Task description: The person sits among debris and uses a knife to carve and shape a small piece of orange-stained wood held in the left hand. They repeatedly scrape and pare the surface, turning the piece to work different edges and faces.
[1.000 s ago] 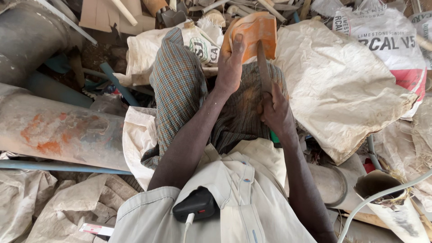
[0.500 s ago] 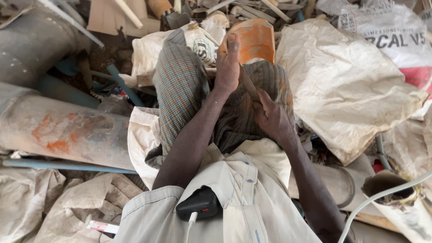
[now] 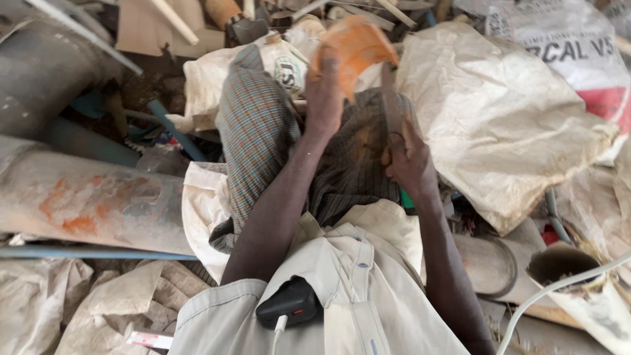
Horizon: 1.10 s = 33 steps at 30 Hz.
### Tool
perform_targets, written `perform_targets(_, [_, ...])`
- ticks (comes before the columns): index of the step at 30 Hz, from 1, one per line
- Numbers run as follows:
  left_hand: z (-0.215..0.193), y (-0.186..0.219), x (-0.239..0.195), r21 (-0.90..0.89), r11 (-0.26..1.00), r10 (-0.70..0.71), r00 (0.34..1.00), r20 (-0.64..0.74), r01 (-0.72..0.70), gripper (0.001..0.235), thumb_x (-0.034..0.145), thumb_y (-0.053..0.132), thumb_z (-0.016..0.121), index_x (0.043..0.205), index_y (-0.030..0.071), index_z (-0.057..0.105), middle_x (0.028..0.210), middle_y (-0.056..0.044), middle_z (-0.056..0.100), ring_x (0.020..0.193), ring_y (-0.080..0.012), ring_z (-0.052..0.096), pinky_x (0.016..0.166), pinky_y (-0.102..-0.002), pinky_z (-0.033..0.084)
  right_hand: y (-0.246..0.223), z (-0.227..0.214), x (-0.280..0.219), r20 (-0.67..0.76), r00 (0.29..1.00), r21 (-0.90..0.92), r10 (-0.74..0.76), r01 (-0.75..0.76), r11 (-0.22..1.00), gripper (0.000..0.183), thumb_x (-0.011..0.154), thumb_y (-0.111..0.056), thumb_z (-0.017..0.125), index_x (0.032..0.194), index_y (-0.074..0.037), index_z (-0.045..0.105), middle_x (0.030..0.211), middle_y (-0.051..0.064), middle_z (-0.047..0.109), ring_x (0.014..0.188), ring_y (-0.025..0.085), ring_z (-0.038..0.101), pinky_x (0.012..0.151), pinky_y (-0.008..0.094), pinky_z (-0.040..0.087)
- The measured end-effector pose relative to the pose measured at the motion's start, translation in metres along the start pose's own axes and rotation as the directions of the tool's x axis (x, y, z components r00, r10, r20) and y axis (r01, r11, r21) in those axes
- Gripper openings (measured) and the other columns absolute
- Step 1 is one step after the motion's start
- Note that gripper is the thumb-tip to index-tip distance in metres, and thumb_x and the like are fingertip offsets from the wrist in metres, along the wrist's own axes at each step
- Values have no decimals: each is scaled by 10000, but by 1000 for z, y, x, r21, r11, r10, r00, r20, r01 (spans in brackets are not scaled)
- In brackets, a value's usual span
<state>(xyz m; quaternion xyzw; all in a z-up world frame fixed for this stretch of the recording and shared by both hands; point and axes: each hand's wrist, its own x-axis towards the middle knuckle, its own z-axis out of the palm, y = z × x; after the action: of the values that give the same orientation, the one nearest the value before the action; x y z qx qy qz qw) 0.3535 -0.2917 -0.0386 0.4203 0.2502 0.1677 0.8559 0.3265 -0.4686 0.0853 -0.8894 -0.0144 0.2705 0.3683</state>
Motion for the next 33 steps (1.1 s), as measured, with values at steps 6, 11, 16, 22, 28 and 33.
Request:
perform_targets(6, [2, -10, 4, 23, 983, 179, 983, 43, -180, 464, 1194, 423, 460, 1176, -16, 609, 753, 43, 368, 623, -53, 347, 535, -219, 385, -16, -3, -7, 43, 997, 73, -64, 60, 995, 394, 1066, -149, 453, 1438, -47, 536, 692, 56, 620, 503, 120, 564, 462, 297, 492])
perform_targets(11, [-4, -31, 10, 73, 988, 129, 990, 50, -132, 528, 1110, 480, 447, 1350, 28, 577, 947, 0, 577, 866, -80, 572, 731, -279, 547, -10, 3, 7, 32, 998, 8, -52, 52, 999, 427, 1050, -177, 457, 1465, -88, 506, 681, 49, 641, 495, 113, 587, 451, 295, 510])
perform_targets(16, [11, -42, 4, 412, 906, 78, 994, 73, -101, 633, 1112, 515, 414, 1484, 9, 491, 1354, -163, 588, 1222, -256, 565, 1025, -431, 492, 12, 4, 15, 3, 989, -157, -149, 147, 976, 373, 1034, -163, 509, 1387, -64, 578, 836, 174, 657, 670, 284, 637, 578, 430, 526])
perform_targets(22, [18, -11, 1, 396, 918, -8, 1000, 1, 7, 668, 1072, 554, 424, 1472, 26, 506, 1246, -175, 662, 984, -268, 683, 883, -426, 579, 18, 14, 16, 89, 975, -339, -205, 223, 914, 554, 935, -90, 536, 1487, -117, 507, 1105, 294, 711, 942, 430, 735, 782, 527, 567])
perform_targets(28, [13, -2, 0, 410, 911, 29, 999, 20, -35, 690, 1075, 575, 447, 1504, 39, 520, 1173, -177, 682, 871, -199, 648, 778, -406, 572, 40, 18, 21, 136, 980, -366, -144, 185, 912, 527, 956, -144, 554, 1481, -158, 521, 897, 289, 742, 769, 407, 769, 676, 506, 581])
perform_targets(33, [9, 2, 7, 454, 889, -57, 998, -12, 57, 609, 1099, 491, 472, 1508, 42, 515, 1143, -218, 678, 843, -213, 617, 740, -404, 546, 49, 19, 22, 122, 960, -540, -251, 276, 795, 515, 950, -237, 630, 1452, -180, 532, 748, 264, 725, 663, 404, 755, 607, 504, 587])
